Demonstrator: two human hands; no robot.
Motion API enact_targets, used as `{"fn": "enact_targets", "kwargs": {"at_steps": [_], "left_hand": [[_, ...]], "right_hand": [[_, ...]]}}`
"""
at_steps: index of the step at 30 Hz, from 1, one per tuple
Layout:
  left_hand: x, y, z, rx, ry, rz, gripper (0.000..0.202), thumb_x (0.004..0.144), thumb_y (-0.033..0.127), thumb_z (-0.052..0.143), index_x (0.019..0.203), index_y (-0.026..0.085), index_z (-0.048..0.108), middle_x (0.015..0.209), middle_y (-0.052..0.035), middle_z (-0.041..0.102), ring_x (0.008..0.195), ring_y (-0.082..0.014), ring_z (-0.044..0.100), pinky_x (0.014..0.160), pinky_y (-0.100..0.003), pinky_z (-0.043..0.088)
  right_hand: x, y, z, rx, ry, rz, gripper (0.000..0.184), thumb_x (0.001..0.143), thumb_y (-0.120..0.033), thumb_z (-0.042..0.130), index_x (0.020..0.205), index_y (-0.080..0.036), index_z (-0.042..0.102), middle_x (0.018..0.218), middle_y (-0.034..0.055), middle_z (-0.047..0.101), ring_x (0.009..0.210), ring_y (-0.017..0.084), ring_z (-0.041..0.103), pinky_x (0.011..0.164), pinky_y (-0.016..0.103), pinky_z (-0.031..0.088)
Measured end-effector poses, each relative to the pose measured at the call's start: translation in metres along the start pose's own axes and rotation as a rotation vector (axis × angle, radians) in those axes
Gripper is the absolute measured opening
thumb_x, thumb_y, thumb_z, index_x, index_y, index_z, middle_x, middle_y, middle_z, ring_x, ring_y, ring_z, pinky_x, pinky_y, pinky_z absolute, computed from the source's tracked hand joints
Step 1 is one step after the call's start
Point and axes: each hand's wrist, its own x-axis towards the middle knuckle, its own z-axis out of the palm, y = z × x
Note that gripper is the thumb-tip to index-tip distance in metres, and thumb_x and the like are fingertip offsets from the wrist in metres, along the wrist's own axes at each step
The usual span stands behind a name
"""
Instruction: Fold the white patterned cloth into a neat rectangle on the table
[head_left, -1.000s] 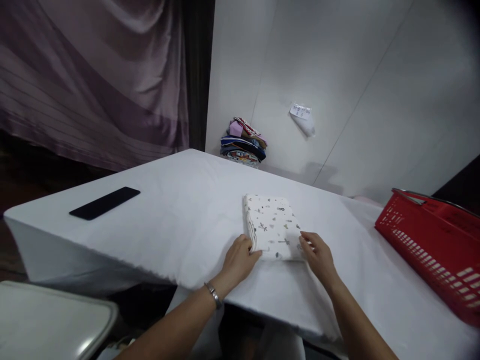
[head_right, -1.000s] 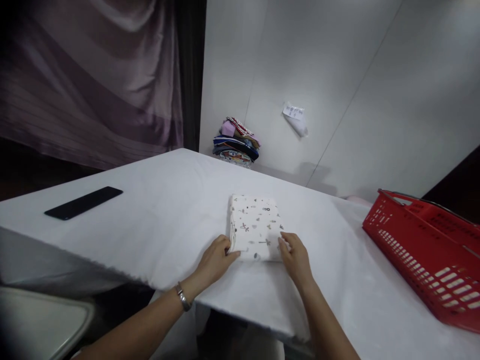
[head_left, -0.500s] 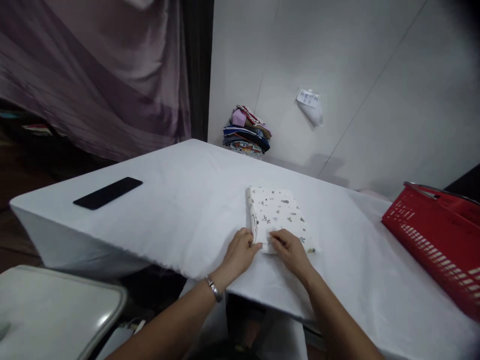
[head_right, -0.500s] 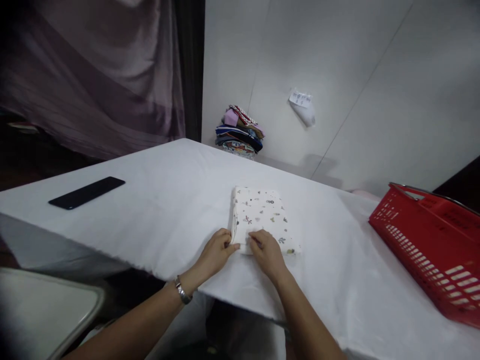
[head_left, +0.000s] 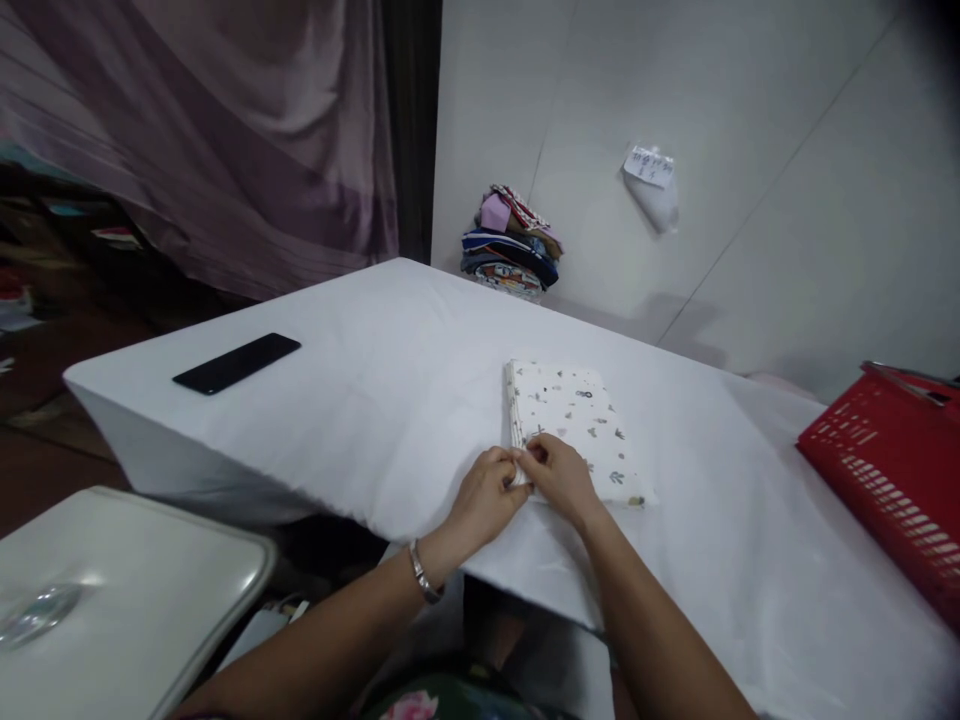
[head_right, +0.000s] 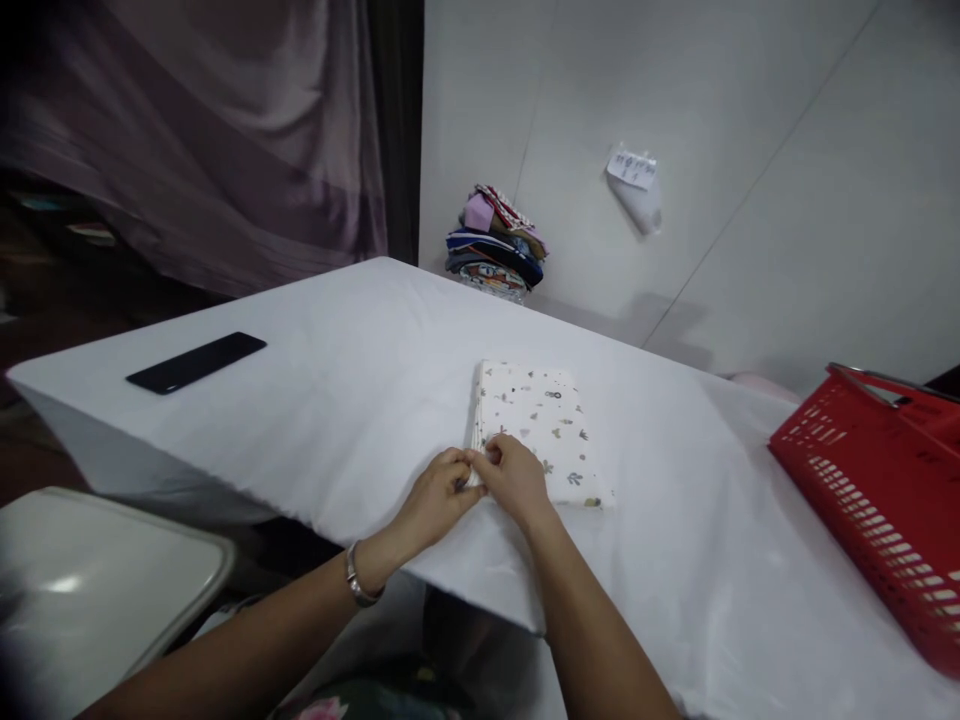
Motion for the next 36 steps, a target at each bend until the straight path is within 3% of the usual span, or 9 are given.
{"fn": "enact_targets", "kwargs": {"at_steps": [11, 16, 21, 28, 34, 36], "left_hand": [[-0.003, 0.001, 0.001, 0.019, 0.016, 0.013, 0.026, 0.073, 0.026, 0.06, 0.058, 0.018, 0.04, 0.085, -0.0013, 0.051, 0.083, -0.0155, 0.049, 0.072, -0.03, 0.041], [-0.001, 0.005, 0.0, 0.034, 0.009, -0.007, 0.027, 0.074, 0.025, 0.057, 0.056, 0.019, 0.038, 0.079, -0.001, 0.048, 0.078, -0.0147, 0.048, 0.069, -0.029, 0.041], [-0.001, 0.006, 0.001, 0.037, -0.003, -0.032, 0.023, 0.072, 0.02, 0.056, 0.056, 0.018, 0.039, 0.079, -0.0011, 0.049, 0.076, -0.0141, 0.048, 0.069, -0.029, 0.04], [-0.003, 0.001, -0.001, 0.015, -0.006, -0.012, 0.023, 0.077, 0.024, 0.053, 0.057, 0.017, 0.042, 0.083, -0.0018, 0.05, 0.077, -0.0137, 0.049, 0.069, -0.028, 0.04], [-0.004, 0.0, -0.002, -0.098, 0.053, -0.057, 0.012, 0.08, 0.029, 0.052, 0.076, 0.019, 0.054, 0.092, -0.0013, 0.052, 0.071, -0.0114, 0.048, 0.063, -0.026, 0.042], [-0.004, -0.001, -0.001, -0.107, 0.076, -0.064, 0.012, 0.081, 0.029, 0.051, 0.075, 0.019, 0.054, 0.089, -0.0008, 0.052, 0.072, -0.0116, 0.048, 0.063, -0.026, 0.042]], "right_hand": [[0.005, 0.002, 0.002, -0.013, 0.005, 0.011, 0.017, 0.079, -0.03, 0.048, 0.069, -0.021, 0.059, 0.062, -0.0023, 0.059, 0.057, 0.012, 0.05, 0.055, 0.023, 0.03], [0.005, -0.005, 0.004, 0.044, 0.08, -0.066, 0.02, 0.08, -0.03, 0.045, 0.069, -0.021, 0.059, 0.066, -0.0004, 0.06, 0.06, 0.012, 0.051, 0.059, 0.023, 0.034], [0.005, -0.004, 0.01, 0.04, 0.028, -0.031, 0.018, 0.079, -0.03, 0.047, 0.069, -0.021, 0.058, 0.064, -0.0005, 0.06, 0.059, 0.013, 0.051, 0.057, 0.023, 0.034], [0.002, -0.001, 0.009, 0.132, 0.043, -0.054, 0.023, 0.081, -0.034, 0.046, 0.074, -0.021, 0.063, 0.07, 0.0002, 0.064, 0.063, 0.013, 0.054, 0.06, 0.022, 0.038], [0.003, 0.007, 0.007, 0.277, 0.033, -0.039, 0.023, 0.079, -0.031, 0.045, 0.076, -0.019, 0.065, 0.07, -0.0001, 0.065, 0.065, 0.014, 0.057, 0.063, 0.023, 0.041], [0.002, 0.007, 0.005, 0.275, 0.022, -0.036, 0.022, 0.078, -0.03, 0.047, 0.075, -0.019, 0.065, 0.069, -0.0004, 0.065, 0.064, 0.014, 0.057, 0.062, 0.023, 0.041]]}}
